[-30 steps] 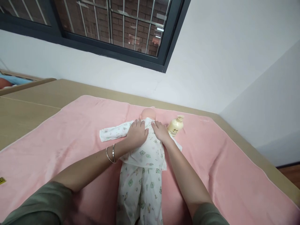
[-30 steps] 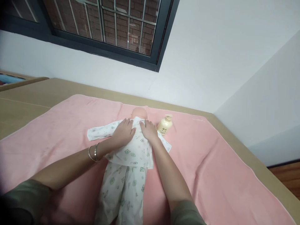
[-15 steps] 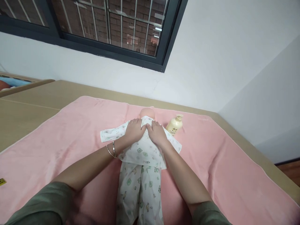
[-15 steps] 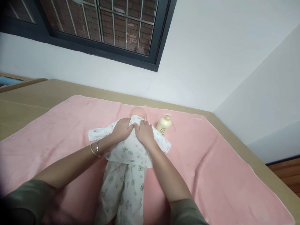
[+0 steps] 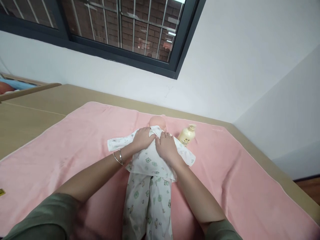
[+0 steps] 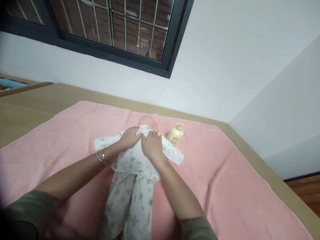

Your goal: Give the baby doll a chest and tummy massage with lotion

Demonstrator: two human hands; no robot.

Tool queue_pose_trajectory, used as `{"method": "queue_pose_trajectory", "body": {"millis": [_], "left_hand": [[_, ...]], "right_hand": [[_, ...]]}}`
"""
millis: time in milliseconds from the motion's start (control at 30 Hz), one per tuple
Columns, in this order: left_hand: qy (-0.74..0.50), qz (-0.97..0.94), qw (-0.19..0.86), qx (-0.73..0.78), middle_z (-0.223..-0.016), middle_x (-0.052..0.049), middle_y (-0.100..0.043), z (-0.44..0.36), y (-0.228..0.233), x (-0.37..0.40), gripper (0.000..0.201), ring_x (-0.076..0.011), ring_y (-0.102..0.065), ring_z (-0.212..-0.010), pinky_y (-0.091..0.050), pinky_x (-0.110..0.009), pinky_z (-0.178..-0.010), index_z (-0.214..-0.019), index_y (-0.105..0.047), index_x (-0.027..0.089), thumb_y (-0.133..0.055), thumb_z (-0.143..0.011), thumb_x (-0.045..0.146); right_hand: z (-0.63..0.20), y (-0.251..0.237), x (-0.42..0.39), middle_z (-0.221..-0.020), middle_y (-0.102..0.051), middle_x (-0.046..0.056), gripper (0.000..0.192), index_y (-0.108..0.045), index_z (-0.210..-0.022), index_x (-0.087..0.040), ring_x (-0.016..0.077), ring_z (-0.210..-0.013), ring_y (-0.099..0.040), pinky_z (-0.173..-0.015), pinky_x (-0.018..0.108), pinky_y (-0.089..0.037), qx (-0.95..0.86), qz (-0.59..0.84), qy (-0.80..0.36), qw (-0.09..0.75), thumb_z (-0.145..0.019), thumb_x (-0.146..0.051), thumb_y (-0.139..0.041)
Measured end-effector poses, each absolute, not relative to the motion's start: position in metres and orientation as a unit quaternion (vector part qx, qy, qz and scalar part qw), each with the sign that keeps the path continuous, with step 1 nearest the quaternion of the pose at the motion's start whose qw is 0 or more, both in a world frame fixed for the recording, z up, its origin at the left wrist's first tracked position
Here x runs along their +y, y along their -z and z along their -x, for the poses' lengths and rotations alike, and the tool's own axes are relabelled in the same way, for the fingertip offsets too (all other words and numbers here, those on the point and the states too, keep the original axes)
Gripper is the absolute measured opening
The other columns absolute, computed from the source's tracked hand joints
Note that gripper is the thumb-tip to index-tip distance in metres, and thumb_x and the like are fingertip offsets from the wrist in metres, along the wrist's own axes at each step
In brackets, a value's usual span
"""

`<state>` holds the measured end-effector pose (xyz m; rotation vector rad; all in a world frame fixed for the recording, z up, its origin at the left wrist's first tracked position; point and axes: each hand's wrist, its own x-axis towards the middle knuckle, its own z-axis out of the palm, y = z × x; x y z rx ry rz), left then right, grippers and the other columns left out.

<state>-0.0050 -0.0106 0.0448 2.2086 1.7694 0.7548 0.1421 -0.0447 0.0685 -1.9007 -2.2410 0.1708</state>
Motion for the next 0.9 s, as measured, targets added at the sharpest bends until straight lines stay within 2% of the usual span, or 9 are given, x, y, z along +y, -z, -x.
{"method": "queue_pose_trajectory", "body": {"millis": [267,467,633,900], "left_hand": [[-0.261,-0.749,0.066,0.605,-0.126,-0.018,-0.071,-0.001,-0.037,-0.015,0.042,-0.0338,-0.063,-0.121,-0.046,-0.047,-0.107,-0.123,-0.063,0.012,-0.044,-0.096,0.037],[-0.272,-0.732,0.056,0.622,-0.125,-0.016,-0.071,-0.004,-0.035,-0.014,0.039,-0.0323,-0.062,-0.124,-0.046,-0.046,-0.109,-0.125,-0.062,0.015,-0.044,-0.097,0.034],[-0.259,-0.729,0.056,0.631,-0.126,-0.018,-0.07,-0.006,-0.036,-0.013,0.04,-0.0329,-0.061,-0.125,-0.045,-0.046,-0.11,-0.126,-0.062,0.011,-0.043,-0.097,0.031],[-0.252,-0.732,0.074,0.629,-0.128,-0.015,-0.071,0.003,-0.041,-0.003,0.039,-0.0306,-0.062,-0.124,-0.046,-0.044,-0.108,-0.124,-0.064,0.013,-0.039,-0.099,0.031]], "right_hand": [[-0.156,-0.062,-0.022,-0.162,-0.038,0.019,0.065,-0.039,-0.155,-0.007,0.0312,-0.154,-0.028,-0.124,0.048,-0.015,-0.746,0.639,-0.121,0.146,-0.107,-0.05,-0.028],[-0.154,-0.059,-0.019,-0.161,-0.041,0.02,0.064,-0.041,-0.154,-0.007,0.0308,-0.153,-0.03,-0.124,0.05,-0.015,-0.749,0.633,-0.117,0.158,-0.106,-0.049,-0.031],[-0.15,-0.059,-0.012,-0.158,-0.045,0.019,0.061,-0.046,-0.15,-0.009,0.0307,-0.15,-0.035,-0.123,0.05,-0.018,-0.749,0.631,-0.108,0.171,-0.106,-0.048,-0.032],[-0.143,-0.059,-0.014,-0.161,-0.039,0.022,0.068,-0.039,-0.154,-0.007,0.0319,-0.152,-0.03,-0.123,0.051,-0.014,-0.751,0.636,-0.087,0.153,-0.107,-0.054,-0.029]]}}
